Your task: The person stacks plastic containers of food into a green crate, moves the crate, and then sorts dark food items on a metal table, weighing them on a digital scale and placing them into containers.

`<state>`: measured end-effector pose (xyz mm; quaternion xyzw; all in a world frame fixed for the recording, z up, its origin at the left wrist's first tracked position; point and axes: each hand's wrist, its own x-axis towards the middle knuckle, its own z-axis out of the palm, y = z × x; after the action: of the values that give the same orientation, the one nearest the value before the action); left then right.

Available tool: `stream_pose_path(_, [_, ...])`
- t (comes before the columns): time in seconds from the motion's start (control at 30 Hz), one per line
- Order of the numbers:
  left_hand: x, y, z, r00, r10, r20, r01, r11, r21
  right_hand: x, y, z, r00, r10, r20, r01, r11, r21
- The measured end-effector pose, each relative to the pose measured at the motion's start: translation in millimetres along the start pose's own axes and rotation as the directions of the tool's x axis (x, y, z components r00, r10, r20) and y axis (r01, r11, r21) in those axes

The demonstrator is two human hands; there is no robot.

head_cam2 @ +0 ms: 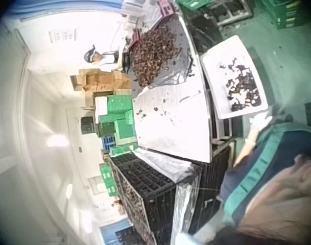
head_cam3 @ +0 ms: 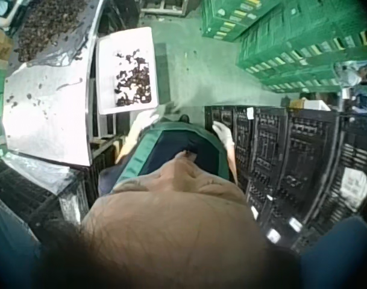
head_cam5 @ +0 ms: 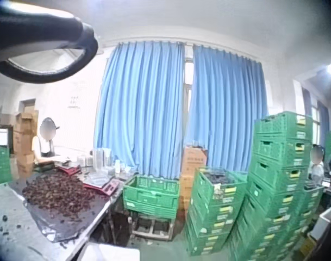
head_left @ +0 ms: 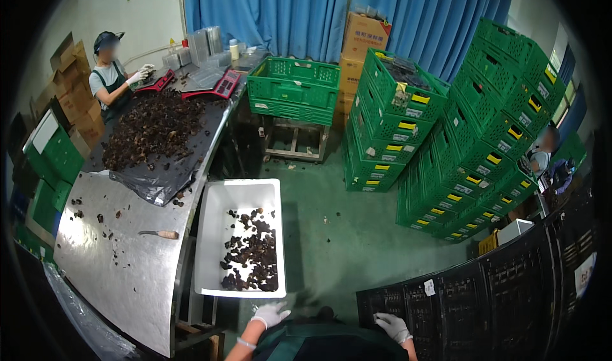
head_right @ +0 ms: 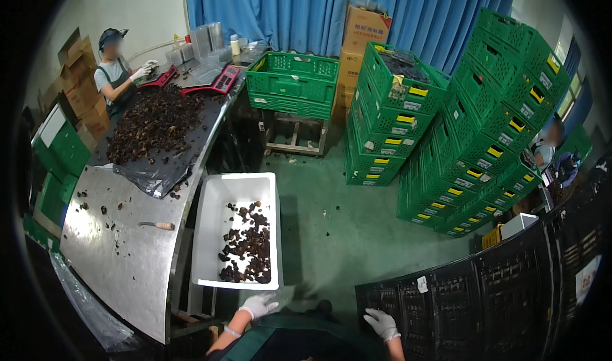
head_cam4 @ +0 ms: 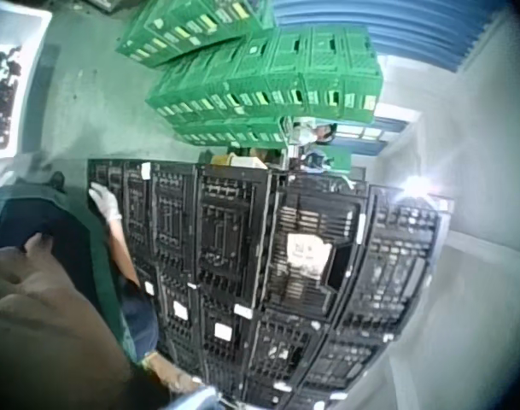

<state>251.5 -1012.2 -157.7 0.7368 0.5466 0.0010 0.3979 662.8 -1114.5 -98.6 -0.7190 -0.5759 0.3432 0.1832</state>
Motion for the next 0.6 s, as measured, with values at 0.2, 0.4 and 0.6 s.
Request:
stream_pose_path(0.2, [105,68,-91,0.924,0.198,-0.329,-0.154,0.976,0.156,73,-28,-34,0.982,-0.188,-0.008,0.184,0.949,0.255])
stream_pose_path(0.4, [167,40,-55,0.908,-0.019,-0.419,-0.032,0.993,-0.115,146,62,-12,0.97,-0.2,0.136,0.148,0.937,0.317])
stream_pose_path(0.6, [217,-28,-20,0.893,-0.447,-0.039,0.429,0.876,-0.221,290,-26,-43,0.95,-0.117,0.288,0.073,0.985,0.159])
